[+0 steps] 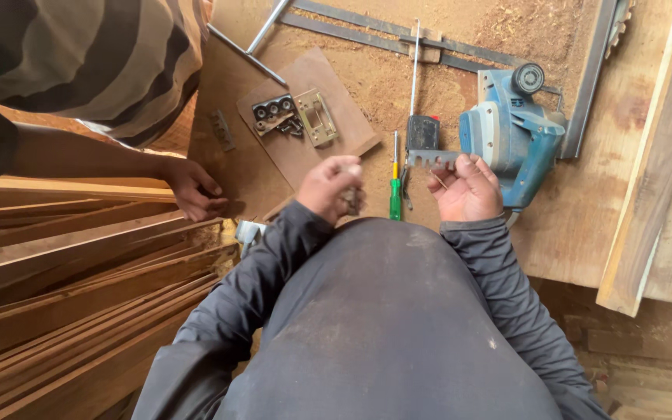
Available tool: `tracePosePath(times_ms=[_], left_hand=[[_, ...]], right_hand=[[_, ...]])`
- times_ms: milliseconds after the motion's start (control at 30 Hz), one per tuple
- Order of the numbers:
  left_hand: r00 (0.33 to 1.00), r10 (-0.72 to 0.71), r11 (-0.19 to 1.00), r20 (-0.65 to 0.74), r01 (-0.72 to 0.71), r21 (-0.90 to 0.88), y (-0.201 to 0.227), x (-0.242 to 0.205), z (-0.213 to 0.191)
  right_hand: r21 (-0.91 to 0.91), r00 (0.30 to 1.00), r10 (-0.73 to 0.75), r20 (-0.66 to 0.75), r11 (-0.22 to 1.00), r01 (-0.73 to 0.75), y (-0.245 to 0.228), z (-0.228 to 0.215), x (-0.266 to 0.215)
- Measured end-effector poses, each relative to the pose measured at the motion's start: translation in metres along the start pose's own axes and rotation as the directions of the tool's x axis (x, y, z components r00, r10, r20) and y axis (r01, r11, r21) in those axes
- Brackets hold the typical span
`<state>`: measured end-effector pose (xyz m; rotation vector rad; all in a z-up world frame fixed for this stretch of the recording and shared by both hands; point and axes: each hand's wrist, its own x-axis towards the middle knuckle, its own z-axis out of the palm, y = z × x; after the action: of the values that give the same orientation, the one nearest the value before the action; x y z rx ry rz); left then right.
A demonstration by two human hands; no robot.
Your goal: The person manipulates metal hinges and components on a workbench, using a screwdriver to tighten screws and assemble the parts.
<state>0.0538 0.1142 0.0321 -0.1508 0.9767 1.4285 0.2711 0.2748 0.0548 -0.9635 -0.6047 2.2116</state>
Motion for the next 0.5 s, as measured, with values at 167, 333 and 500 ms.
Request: tracePosePath(times_ms=[167,333,500], left_hand=[[0.988,0.147,0.987,0.043,-0.15,0.062,-0.007,0.017,0.029],[0.969,0.241,0.97,0.059,-0.242,-0.001,-0.008,0.029,0.042],[0.986,0.122,0.991,0.117,-0.113,-0.076,0.002,0.025,0.038]], right_hand=[[-0.083,1.0,0.0,0.006,0.997,0.0,0.003,0.009,0.0],[-0.148,0.994,0.014,0.111,0.989,0.003,-0.001,0.025,-0.007],[0.044,0.926,0.042,0.376,0.997,-0.063,-0.018,0.041,-0.017]])
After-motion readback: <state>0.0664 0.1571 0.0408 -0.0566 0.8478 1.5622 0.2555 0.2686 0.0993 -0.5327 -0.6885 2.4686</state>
